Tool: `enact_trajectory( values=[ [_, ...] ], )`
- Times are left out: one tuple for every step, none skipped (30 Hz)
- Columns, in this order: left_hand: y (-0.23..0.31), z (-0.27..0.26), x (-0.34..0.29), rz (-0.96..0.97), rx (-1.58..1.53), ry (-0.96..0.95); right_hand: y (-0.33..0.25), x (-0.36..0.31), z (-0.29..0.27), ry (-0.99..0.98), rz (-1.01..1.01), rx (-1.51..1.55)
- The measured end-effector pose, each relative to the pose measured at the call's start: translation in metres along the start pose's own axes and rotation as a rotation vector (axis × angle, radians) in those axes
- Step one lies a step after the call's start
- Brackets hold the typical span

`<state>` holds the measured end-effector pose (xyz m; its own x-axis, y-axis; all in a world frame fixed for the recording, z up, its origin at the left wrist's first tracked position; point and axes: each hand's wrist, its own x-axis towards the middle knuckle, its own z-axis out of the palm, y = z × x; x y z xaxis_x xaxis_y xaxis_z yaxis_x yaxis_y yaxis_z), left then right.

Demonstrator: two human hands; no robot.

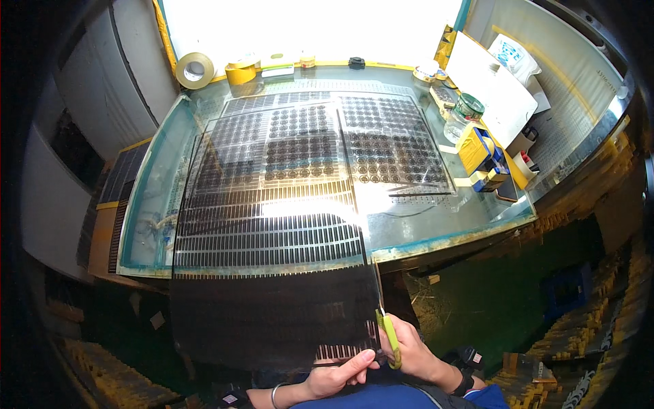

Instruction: Cutting a mesh-patterned plastic sheet with scissors at a fabrication workbench.

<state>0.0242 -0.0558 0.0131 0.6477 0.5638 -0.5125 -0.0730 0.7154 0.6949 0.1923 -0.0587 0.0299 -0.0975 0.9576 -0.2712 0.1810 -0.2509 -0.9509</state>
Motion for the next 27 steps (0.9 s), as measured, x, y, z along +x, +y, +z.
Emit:
enact_trajectory(
  values=[
    [-0.001, 0.0, 0.0, 0.002, 0.02, -0.004, 0.004, 0.0, 0.001, -0.001, 0.0, 0.0],
    [-0.001, 0.001, 0.001, 0.005, 0.041, -0.01, 0.009, 0.001, 0.001, 0.021, -0.019, 0.003],
    [-0.002, 0.001, 0.002, 0.005, 0.04, -0.01, 0.013, 0.001, 0.002, 0.044, -0.038, 0.005],
    [-0.005, 0.001, 0.003, 0.034, 0.075, -0.019, 0.016, 0.0, 0.002, 0.043, -0.037, 0.004],
    [-0.006, 0.001, 0.005, 0.061, 0.109, -0.029, 0.018, 0.0, 0.001, 0.054, -0.031, 0.005],
    [-0.005, 0.001, 0.005, 0.06, 0.108, -0.031, 0.019, -0.001, 0.001, 0.065, -0.024, 0.005],
    [-0.003, 0.003, 0.005, 0.059, 0.135, -0.039, 0.018, -0.002, 0.002, 0.068, -0.021, 0.003],
    [-0.002, 0.003, 0.005, 0.058, 0.162, -0.044, 0.015, -0.002, 0.003, 0.09, -0.018, 0.03],
    [-0.002, 0.004, 0.006, 0.058, 0.159, -0.043, 0.012, -0.003, 0.004, 0.113, -0.015, 0.057],
    [-0.003, 0.005, 0.006, 0.076, 0.161, -0.046, 0.01, -0.003, 0.004, 0.111, -0.013, 0.055],
    [-0.003, 0.005, 0.006, 0.093, 0.164, -0.053, 0.007, -0.004, 0.003, 0.104, 0.025, 0.062],
    [-0.004, 0.004, 0.007, 0.094, 0.161, -0.056, 0.005, -0.005, 0.002, 0.097, 0.063, 0.069],
    [-0.005, 0.002, 0.008, 0.095, 0.175, -0.074, 0.01, -0.003, 0.0, 0.098, 0.065, 0.065],
    [-0.006, 0.002, 0.009, 0.096, 0.188, -0.094, 0.018, -0.001, -0.003, 0.095, 0.037, 0.021],
    [-0.007, 0.003, 0.01, 0.098, 0.183, -0.098, 0.022, 0.001, -0.004, 0.091, 0.009, -0.023],
    [-0.007, 0.004, 0.01, 0.098, 0.178, -0.113, 0.022, 0.001, -0.006, 0.092, 0.012, -0.029],
    [-0.008, 0.005, 0.009, 0.098, 0.171, -0.124, 0.017, 0.002, -0.007, 0.111, 0.004, -0.053],
    [-0.008, 0.005, 0.009, 0.097, 0.163, -0.125, 0.014, 0.004, -0.008, 0.129, -0.004, -0.078],
    [-0.007, 0.004, 0.009, 0.04, 0.19, -0.145, 0.013, 0.004, -0.008, 0.126, 0.001, -0.083],
    [-0.006, 0.003, 0.009, -0.017, 0.219, -0.166, 0.012, 0.004, -0.008, 0.133, 0.011, -0.076],
    [-0.007, 0.004, 0.009, -0.018, 0.212, -0.167, 0.011, 0.004, -0.008, 0.141, 0.02, -0.07],
    [-0.008, 0.004, 0.009, -0.011, 0.202, -0.177, 0.007, 0.004, -0.007, 0.139, 0.024, -0.073],
    [-0.008, 0.004, 0.009, -0.004, 0.194, -0.188, 0.002, 0.004, -0.005, 0.143, 0.066, -0.028],
    [-0.007, 0.004, 0.01, -0.005, 0.189, -0.188, -0.002, 0.004, -0.004, 0.148, 0.107, 0.018],
    [-0.007, 0.002, 0.011, -0.03, 0.211, -0.21, -0.004, 0.004, -0.004, 0.146, 0.111, 0.015],
    [-0.007, 0.002, 0.012, -0.054, 0.235, -0.233, -0.005, 0.003, -0.005, 0.138, 0.106, 0.015],
    [-0.008, 0.002, 0.013, -0.053, 0.232, -0.233, -0.006, 0.003, -0.006, 0.13, 0.102, 0.015]
  ],
)
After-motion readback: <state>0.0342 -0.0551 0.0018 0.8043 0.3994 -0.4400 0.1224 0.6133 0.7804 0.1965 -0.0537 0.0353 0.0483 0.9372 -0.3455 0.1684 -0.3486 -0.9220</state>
